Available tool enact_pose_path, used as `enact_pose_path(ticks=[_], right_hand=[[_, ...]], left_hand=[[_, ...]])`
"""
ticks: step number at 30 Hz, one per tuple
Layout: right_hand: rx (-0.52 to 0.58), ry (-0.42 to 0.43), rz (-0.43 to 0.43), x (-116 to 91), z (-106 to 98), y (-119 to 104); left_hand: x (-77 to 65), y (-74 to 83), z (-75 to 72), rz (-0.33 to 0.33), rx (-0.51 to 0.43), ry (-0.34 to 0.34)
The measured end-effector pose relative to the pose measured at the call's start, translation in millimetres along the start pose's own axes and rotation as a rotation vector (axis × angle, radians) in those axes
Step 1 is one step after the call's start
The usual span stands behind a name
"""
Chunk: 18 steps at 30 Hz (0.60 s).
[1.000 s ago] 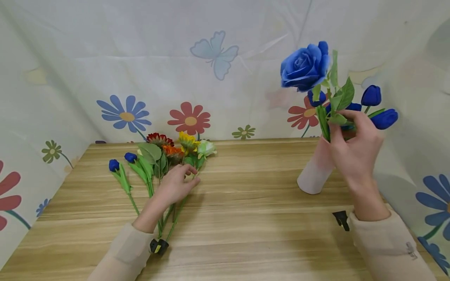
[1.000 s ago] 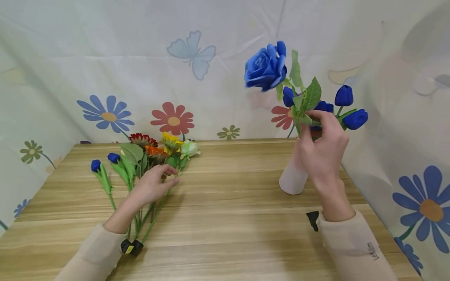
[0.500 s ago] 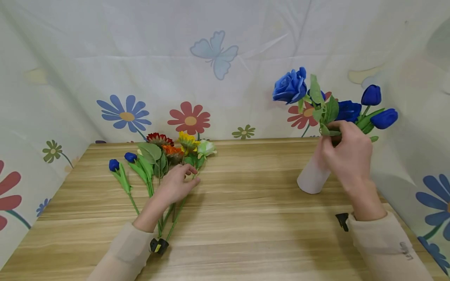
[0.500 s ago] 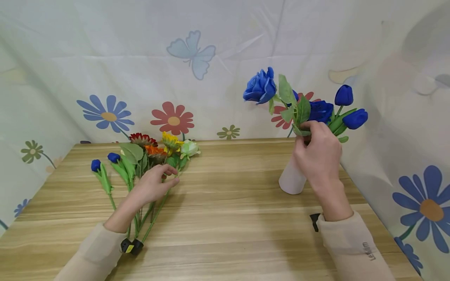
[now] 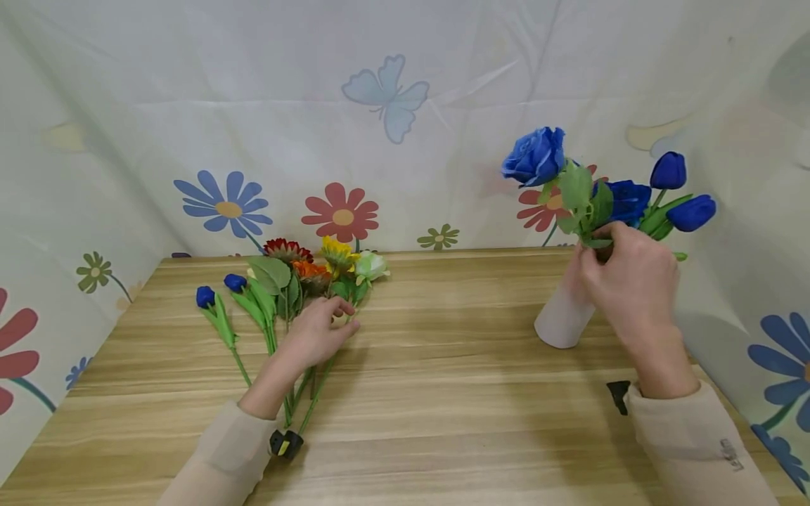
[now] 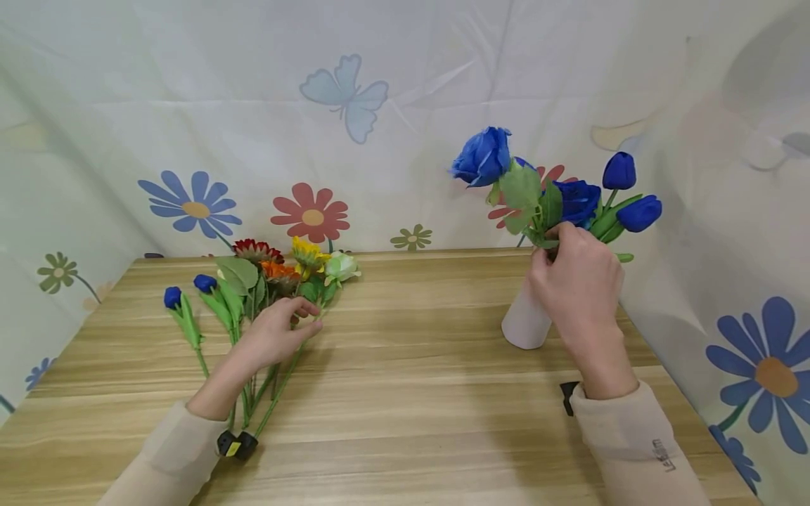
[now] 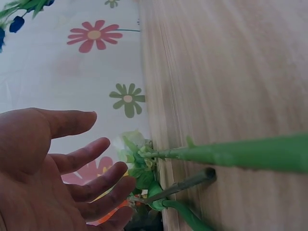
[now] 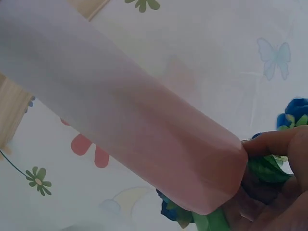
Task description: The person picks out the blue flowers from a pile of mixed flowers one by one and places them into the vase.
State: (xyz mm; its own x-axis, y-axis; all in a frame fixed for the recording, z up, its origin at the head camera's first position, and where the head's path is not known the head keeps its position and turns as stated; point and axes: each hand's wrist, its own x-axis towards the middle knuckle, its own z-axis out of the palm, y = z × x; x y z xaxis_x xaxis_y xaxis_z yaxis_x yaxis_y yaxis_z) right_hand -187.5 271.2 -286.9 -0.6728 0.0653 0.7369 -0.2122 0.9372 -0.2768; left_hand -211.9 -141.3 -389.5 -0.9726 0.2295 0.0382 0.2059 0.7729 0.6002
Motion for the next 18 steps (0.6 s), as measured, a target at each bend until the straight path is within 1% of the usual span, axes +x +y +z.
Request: enact_pose_path(ticks=[4, 9, 12, 14, 18], right_hand=[[-0.024, -0.095, 0.033, 4.5, -4.9, 1.8], [0.004, -0.262, 0.058, 11.2, -15.4, 1.9], [0.019, -0.334, 0.069, 10.3, -21.6, -0.9], [0.032, -0.341, 0.074, 9.1, -24.9, -3.6], [0.046, -0.293, 0.107, 9.1, -31.1, -10.4]], left_hand=[[-0.6, -1.0, 0.0, -0.002, -0.007, -0.005], [-0.5, -3.5, 1.0, 0.001, -0.012, -0.01], [-0.3, -4.8, 1.8, 0.003, -0.015, -0.016], [-0.1, -5.5, 2.2, -0.006, -0.014, -0.018], [0.5, -4.8, 1.3, -0.009, -0.005, -0.018]])
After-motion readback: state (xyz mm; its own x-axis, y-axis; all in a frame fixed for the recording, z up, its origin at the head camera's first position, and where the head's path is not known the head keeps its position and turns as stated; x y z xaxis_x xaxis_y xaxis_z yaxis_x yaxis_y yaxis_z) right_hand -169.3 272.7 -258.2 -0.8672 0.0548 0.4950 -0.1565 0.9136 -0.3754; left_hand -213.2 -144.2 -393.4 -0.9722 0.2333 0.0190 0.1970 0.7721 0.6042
